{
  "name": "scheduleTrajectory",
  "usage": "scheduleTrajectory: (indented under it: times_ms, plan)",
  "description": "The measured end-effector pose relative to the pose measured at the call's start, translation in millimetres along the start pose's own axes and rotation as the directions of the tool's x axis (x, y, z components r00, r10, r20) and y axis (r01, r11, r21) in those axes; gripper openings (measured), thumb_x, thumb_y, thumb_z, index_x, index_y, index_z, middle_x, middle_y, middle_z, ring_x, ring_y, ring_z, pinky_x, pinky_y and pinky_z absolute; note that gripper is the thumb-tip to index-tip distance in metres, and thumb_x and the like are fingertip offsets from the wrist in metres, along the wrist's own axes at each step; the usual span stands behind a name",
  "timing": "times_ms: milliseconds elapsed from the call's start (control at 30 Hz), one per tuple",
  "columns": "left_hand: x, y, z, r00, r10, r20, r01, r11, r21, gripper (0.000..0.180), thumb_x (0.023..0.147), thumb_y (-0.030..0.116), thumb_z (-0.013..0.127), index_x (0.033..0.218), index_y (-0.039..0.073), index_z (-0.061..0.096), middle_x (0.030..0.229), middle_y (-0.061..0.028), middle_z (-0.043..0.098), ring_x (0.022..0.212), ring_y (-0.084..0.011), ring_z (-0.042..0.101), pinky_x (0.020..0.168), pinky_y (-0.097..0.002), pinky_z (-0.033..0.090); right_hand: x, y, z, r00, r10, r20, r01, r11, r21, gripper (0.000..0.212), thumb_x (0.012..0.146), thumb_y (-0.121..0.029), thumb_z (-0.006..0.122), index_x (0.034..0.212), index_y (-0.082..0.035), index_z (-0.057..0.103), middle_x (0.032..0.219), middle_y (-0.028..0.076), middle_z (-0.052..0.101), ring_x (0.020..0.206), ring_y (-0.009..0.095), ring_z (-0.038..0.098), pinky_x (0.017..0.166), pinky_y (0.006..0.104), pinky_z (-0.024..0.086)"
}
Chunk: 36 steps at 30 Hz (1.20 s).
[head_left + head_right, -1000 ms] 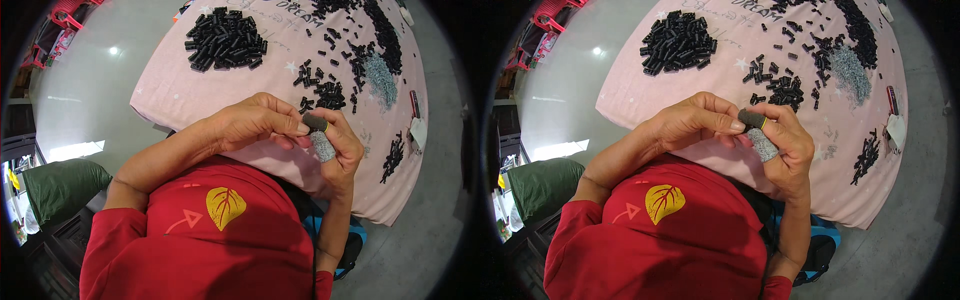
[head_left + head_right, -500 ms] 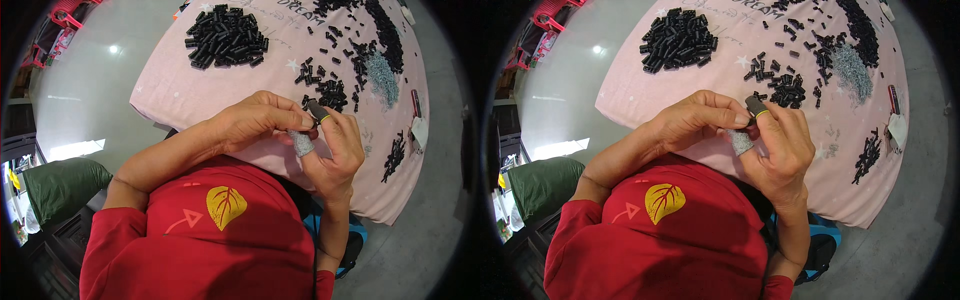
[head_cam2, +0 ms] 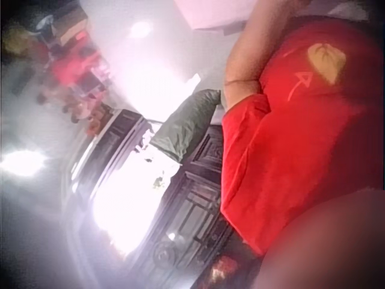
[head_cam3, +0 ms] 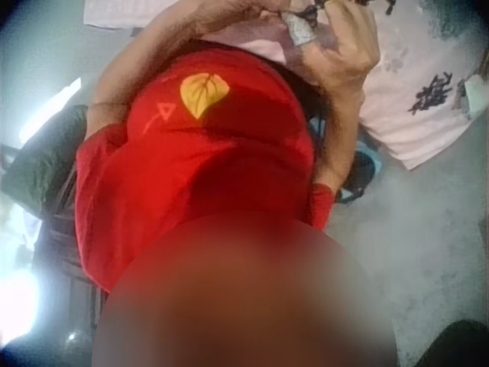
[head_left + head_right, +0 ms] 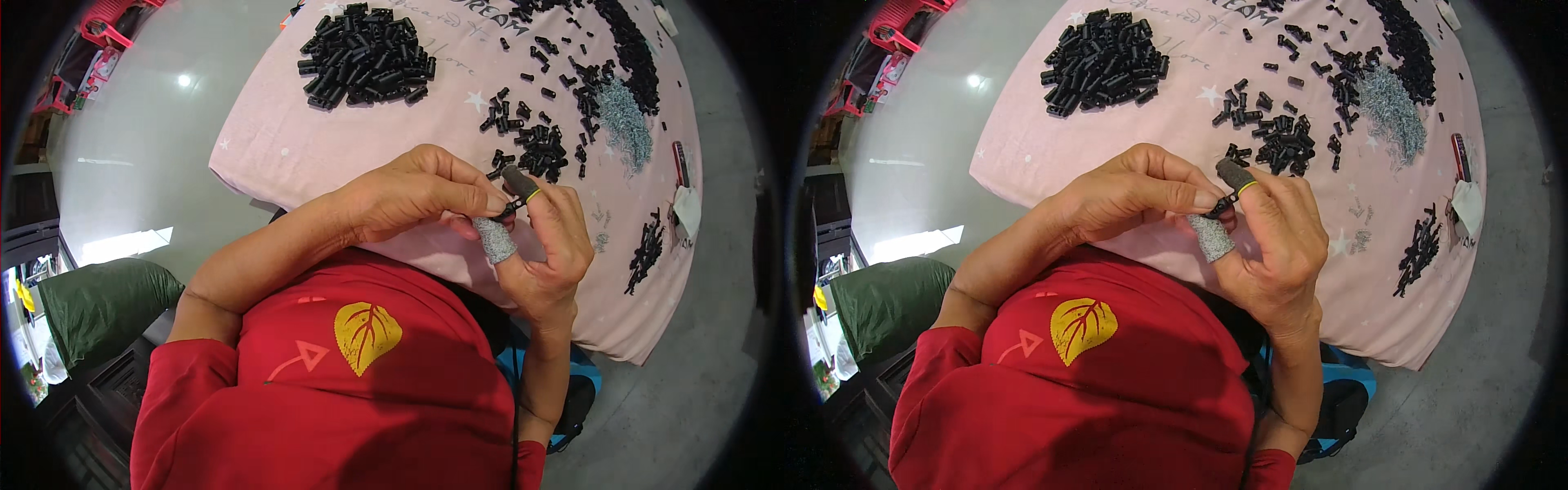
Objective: Assembling small black plastic tubes by inserting silver components into them at a workspace table.
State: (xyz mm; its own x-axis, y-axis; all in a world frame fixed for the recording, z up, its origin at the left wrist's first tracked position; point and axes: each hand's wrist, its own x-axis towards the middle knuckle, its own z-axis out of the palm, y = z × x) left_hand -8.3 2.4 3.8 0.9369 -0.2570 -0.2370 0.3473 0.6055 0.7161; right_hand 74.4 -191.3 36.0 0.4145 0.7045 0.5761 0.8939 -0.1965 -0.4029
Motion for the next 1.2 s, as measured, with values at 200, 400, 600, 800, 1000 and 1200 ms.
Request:
scheduleTrajectory:
  times_ms: [200,400,600,800,1000,1200]
  plan:
    - [2.5,-3.9,-3.6,1.0,-0.001,-0.016,0.001,1.0,0.017,0.025,0.096,0.016,0.075,0.113,-0.002,0.077,0.105,-0.0082,0.077,0.096,-0.0123,0.07,0.081,-0.0248,0.059,1.5,5.7,4.1,0.999,-0.038,0.021,0.037,0.998,0.044,0.043,0.068,-0.003,0.082,0.109,0.005,0.072,0.097,0.015,0.071,0.079,0.03,0.065,0.07,0.0373,0.054]
    - [2.5,-2.6,-3.3,1.0,-0.007,-0.017,0.008,0.999,0.032,0.026,0.096,0.015,0.076,0.115,-0.003,0.076,0.105,-0.0085,0.077,0.094,-0.0127,0.071,0.081,-0.0251,0.06,2.2,4.0,3.5,0.999,-0.033,0.035,0.031,0.997,0.064,0.043,0.069,-0.004,0.083,0.109,0.006,0.072,0.092,0.015,0.07,0.077,0.03,0.064,0.068,0.0365,0.053]
    - [2.2,-0.7,2.2,0.998,-0.01,-0.068,0.007,0.999,-0.033,0.021,0.096,0.012,0.076,0.109,-0.003,0.078,0.091,-0.0058,0.075,0.076,-0.0083,0.063,0.072,-0.0208,0.053,1.7,-2.9,8.5,0.999,0.036,0.02,-0.036,0.999,0.023,0.04,0.07,-0.006,0.084,0.106,0.005,0.071,0.083,0.011,0.066,0.069,0.027,0.061,0.063,0.0356,0.051]
    - [2.1,-3.2,0.2,1.0,-0.014,-0.027,0.014,1.0,0.004,0.027,0.099,0.019,0.073,0.114,-0.003,0.076,0.094,-0.0056,0.076,0.076,-0.007,0.063,0.073,-0.0208,0.054,0.2,5.0,5.6,0.998,-0.062,-0.003,0.062,0.997,-0.036,0.034,0.072,-0.007,0.083,0.101,0.004,0.07,0.078,0.01,0.063,0.066,0.027,0.06,0.06,0.0361,0.049]
    - [4.2,-3.8,-1.0,1.0,-0.021,0.001,0.021,0.997,0.08,0.03,0.102,0.026,0.071,0.114,-0.001,0.077,0.091,-0.0029,0.076,0.075,-0.0044,0.062,0.067,-0.0191,0.047,0.6,7.4,6.5,0.994,-0.113,0.001,0.113,0.993,-0.036,0.029,0.075,-0.01,0.083,0.095,0.004,0.068,0.077,0.011,0.062,0.065,0.029,0.059,0.058,0.037,0.048]
    - [4.7,-3.1,0.8,1.0,-0.029,-0.008,0.029,0.994,0.102,0.03,0.102,0.027,0.07,0.109,-0.001,0.078,0.088,-0.0021,0.075,0.073,-0.0037,0.06,0.065,-0.0191,0.045,-0.8,10.1,6.3,0.991,-0.135,0.015,0.136,0.99,-0.042,0.028,0.079,-0.015,0.084,0.089,0.002,0.064,0.078,0.012,0.062,0.064,0.029,0.058,0.058,0.0376,0.048]
